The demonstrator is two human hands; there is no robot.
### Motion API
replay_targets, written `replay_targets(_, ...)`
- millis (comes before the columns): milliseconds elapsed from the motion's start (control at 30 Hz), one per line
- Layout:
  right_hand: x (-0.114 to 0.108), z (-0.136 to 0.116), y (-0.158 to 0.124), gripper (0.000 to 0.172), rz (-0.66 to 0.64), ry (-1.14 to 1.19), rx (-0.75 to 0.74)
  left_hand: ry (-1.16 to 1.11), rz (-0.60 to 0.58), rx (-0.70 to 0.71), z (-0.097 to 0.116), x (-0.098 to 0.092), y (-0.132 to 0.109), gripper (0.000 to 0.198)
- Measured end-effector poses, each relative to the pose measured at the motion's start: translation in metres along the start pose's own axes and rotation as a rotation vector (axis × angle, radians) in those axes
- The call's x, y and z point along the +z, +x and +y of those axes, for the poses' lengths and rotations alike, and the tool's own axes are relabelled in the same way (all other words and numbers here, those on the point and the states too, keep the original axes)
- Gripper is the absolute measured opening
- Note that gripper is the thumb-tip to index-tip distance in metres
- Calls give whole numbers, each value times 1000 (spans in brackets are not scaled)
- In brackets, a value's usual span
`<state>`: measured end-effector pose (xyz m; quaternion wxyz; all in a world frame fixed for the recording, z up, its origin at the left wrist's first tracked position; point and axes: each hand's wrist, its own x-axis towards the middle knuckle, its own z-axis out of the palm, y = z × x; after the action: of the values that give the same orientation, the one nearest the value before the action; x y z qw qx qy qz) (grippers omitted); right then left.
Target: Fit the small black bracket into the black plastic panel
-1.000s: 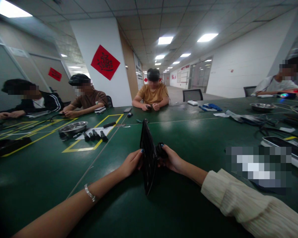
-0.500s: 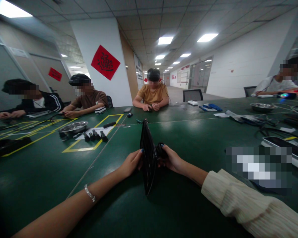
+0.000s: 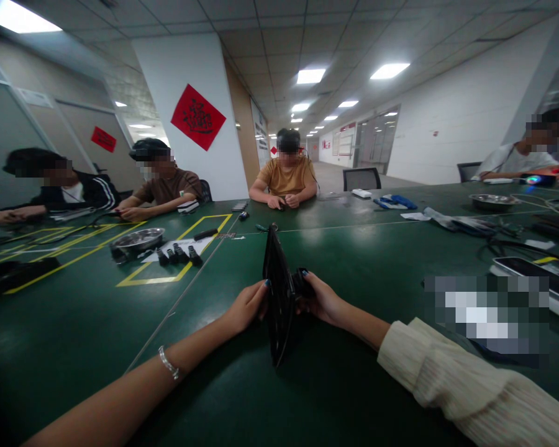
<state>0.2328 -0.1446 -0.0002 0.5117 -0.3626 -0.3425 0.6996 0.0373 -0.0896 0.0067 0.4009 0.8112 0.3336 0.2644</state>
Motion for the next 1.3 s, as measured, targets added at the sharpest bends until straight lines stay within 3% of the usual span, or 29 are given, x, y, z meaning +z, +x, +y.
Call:
replay_targets(367,-2,1,0,34,-36,-35,-22,-40,-2,-9,-3,0,0,44)
replay_targets(667,0,0,0,29,19,7,-5,-9,-9,0,-2,0,0,46)
replay_targets(1033,-4,4,3,33,-13,-11,-29,-36,-25,15,-8,0,1,41)
replay_targets(1300,-5,3,2,36,-47,-51,-41,-60,13,-12,-8,2,1,49)
